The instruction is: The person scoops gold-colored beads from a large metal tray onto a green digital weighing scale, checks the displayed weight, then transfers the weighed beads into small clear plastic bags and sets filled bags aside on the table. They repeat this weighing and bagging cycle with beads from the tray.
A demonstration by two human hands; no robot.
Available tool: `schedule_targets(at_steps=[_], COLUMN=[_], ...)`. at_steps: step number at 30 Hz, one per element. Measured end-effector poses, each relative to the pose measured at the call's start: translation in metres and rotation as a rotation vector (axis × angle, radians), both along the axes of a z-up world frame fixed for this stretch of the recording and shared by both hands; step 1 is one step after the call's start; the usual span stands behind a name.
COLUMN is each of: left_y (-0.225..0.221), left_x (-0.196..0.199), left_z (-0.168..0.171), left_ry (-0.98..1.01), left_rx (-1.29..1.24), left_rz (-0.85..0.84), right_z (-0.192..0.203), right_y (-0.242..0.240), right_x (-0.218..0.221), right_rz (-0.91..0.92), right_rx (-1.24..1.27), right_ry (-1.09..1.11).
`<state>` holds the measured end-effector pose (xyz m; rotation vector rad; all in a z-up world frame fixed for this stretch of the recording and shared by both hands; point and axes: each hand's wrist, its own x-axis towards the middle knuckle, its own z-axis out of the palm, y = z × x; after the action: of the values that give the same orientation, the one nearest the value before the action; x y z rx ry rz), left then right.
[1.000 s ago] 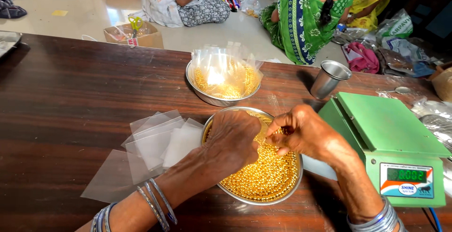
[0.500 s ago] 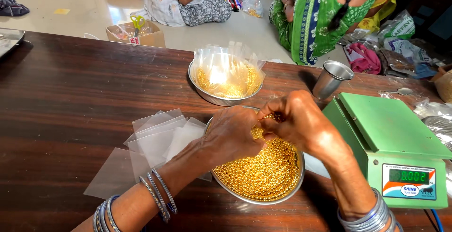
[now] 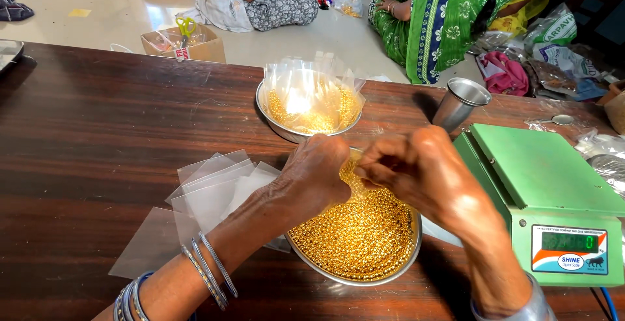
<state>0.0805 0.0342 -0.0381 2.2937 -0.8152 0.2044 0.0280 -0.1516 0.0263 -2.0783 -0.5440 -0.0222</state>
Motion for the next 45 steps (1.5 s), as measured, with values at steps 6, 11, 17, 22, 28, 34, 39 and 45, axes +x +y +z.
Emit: schedule_targets(at_steps=[6,11,17,22,28,34,39,45], left_y=[-0.003,-0.007,0.000,0.001,-0.008,-0.012,-0.010,0.005], left_x=[-0.009,-0.008,-0.010,0.000,0.003,0.001,0.007,0.010], left_z=[0.014,0.010,0.005,-0.016,-0.021,-0.011,0.001,0.012], left_ry=[-0.110,-0.192,-0.105,-0.155,-0.122,-0.041,0.099,0.294], left_rx=[0.001,-0.047,-0.035,-0.025,-0.032,-0.042,-0.003,-0.031], left_rz=[0.020,-0.039,-0.072,-0.038,-0.039,-0.002,0.032,-0.008], right_z=[-0.018,-0.063,-0.046,-0.056,-0.055,0.020,0.009,-0.003], right_y=[-0.028,-0.036,0.001,-0.012,-0.059,-0.008,0.015,0.003], right_x=[-0.007,-0.006,-0.002,0.008,0.033,0.014,0.014,0.009], right_rz=[-0.179,0.013,-0.008,-0.070,-0.105,-0.241,-0.178,0.017], right_rx=[-0.396,-0.538,-0.848,-0.411,0.516,-0.192,-0.411,-0.214], right_ry=[0.013,-0.305,0.025,0.221,0.689,0.127,-0.046,-0.169])
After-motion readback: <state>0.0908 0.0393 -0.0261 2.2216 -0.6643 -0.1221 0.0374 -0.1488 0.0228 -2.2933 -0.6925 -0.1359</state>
